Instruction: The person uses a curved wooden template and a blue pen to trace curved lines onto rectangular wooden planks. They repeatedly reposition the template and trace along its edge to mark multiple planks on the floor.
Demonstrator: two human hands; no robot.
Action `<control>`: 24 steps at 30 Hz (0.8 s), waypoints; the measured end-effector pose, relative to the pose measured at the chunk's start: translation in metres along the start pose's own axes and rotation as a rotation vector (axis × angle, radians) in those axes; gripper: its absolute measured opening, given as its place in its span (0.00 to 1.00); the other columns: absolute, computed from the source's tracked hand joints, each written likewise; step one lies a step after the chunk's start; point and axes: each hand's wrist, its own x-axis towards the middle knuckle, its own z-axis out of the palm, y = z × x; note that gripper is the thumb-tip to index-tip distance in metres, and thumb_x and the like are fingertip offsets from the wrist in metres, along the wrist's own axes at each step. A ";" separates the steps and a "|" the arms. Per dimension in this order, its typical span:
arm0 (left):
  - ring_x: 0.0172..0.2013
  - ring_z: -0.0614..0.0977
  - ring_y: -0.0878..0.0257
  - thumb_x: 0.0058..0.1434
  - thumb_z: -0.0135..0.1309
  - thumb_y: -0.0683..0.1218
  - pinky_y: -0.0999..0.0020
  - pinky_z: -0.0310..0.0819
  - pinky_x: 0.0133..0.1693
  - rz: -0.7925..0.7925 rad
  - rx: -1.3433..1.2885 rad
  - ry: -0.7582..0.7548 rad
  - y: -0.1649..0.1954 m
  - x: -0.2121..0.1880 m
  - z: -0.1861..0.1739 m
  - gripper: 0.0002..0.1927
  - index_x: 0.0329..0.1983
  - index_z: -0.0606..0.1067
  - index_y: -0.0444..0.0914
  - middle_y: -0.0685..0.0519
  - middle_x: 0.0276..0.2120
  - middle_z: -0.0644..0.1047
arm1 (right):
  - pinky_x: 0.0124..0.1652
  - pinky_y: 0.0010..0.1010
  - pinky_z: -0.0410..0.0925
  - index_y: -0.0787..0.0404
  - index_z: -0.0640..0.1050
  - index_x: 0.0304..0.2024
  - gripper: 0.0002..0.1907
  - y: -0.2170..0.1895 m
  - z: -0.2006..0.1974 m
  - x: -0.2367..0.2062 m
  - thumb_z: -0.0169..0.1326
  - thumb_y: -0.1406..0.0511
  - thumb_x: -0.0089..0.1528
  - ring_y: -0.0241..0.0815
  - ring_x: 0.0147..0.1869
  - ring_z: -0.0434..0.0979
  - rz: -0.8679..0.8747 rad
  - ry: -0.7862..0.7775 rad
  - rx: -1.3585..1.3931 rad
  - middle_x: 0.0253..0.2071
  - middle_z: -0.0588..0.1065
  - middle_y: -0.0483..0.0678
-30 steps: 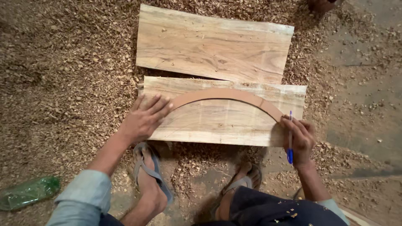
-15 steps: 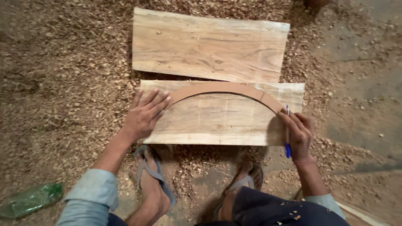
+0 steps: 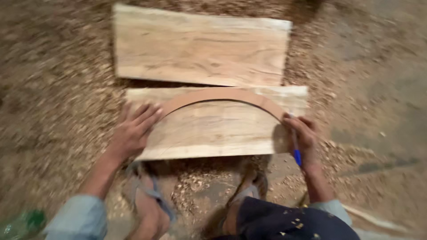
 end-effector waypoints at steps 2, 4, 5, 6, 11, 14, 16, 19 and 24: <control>0.68 0.71 0.57 0.68 0.49 0.43 0.51 0.49 0.73 0.023 -0.020 0.024 0.001 0.002 0.003 0.22 0.65 0.74 0.42 0.53 0.65 0.74 | 0.58 0.40 0.70 0.57 0.81 0.50 0.14 0.002 0.000 -0.001 0.61 0.71 0.61 0.49 0.56 0.78 0.007 0.030 -0.015 0.52 0.81 0.48; 0.68 0.72 0.58 0.68 0.50 0.43 0.54 0.52 0.73 0.032 -0.004 0.040 0.001 0.003 0.005 0.20 0.63 0.75 0.41 0.52 0.64 0.74 | 0.56 0.38 0.71 0.58 0.81 0.50 0.17 0.002 -0.001 -0.002 0.62 0.71 0.58 0.50 0.57 0.77 0.027 0.032 -0.013 0.51 0.81 0.48; 0.67 0.72 0.58 0.67 0.51 0.43 0.54 0.52 0.73 0.033 0.000 0.036 0.001 0.003 0.006 0.20 0.63 0.75 0.41 0.52 0.64 0.75 | 0.56 0.38 0.71 0.58 0.81 0.50 0.18 0.001 -0.001 -0.002 0.62 0.72 0.57 0.51 0.56 0.77 0.030 0.034 -0.032 0.51 0.81 0.49; 0.67 0.72 0.58 0.67 0.51 0.43 0.54 0.52 0.73 0.033 0.006 0.032 0.001 0.003 0.006 0.20 0.62 0.76 0.40 0.52 0.64 0.75 | 0.56 0.38 0.71 0.58 0.81 0.50 0.18 0.000 -0.002 -0.002 0.62 0.72 0.57 0.51 0.56 0.77 0.032 0.036 -0.049 0.51 0.81 0.49; 0.66 0.72 0.59 0.64 0.54 0.42 0.53 0.54 0.72 0.056 0.035 0.042 0.003 0.007 0.003 0.19 0.60 0.77 0.41 0.52 0.62 0.76 | 0.57 0.39 0.71 0.59 0.81 0.51 0.19 -0.008 -0.005 0.002 0.61 0.74 0.57 0.52 0.56 0.78 -0.003 0.026 -0.097 0.53 0.81 0.50; 0.65 0.74 0.58 0.63 0.55 0.42 0.53 0.56 0.70 0.094 0.059 0.051 0.003 0.013 -0.004 0.19 0.58 0.78 0.41 0.52 0.61 0.77 | 0.57 0.41 0.71 0.60 0.81 0.51 0.20 -0.014 -0.005 0.006 0.61 0.73 0.55 0.53 0.56 0.77 -0.011 0.022 -0.099 0.52 0.80 0.51; 0.63 0.74 0.56 0.61 0.56 0.42 0.54 0.59 0.69 0.111 0.062 0.070 0.003 0.019 -0.011 0.19 0.57 0.79 0.40 0.51 0.59 0.79 | 0.56 0.42 0.71 0.61 0.81 0.50 0.22 -0.019 -0.006 0.011 0.61 0.72 0.52 0.54 0.54 0.77 -0.022 0.007 -0.090 0.52 0.80 0.52; 0.53 0.79 0.50 0.57 0.60 0.51 0.52 0.68 0.57 0.132 -0.034 0.110 0.004 0.033 -0.021 0.17 0.46 0.81 0.37 0.46 0.50 0.80 | 0.57 0.41 0.71 0.61 0.81 0.50 0.16 -0.025 -0.005 0.017 0.59 0.76 0.59 0.51 0.55 0.78 -0.062 0.017 -0.144 0.51 0.81 0.50; 0.36 0.83 0.53 0.65 0.59 0.56 0.55 0.79 0.41 -0.031 -0.026 -0.115 0.013 0.085 -0.023 0.18 0.27 0.81 0.39 0.49 0.35 0.81 | 0.55 0.39 0.69 0.60 0.83 0.48 0.13 -0.036 -0.002 0.022 0.61 0.72 0.60 0.50 0.53 0.79 -0.033 0.042 -0.238 0.50 0.82 0.49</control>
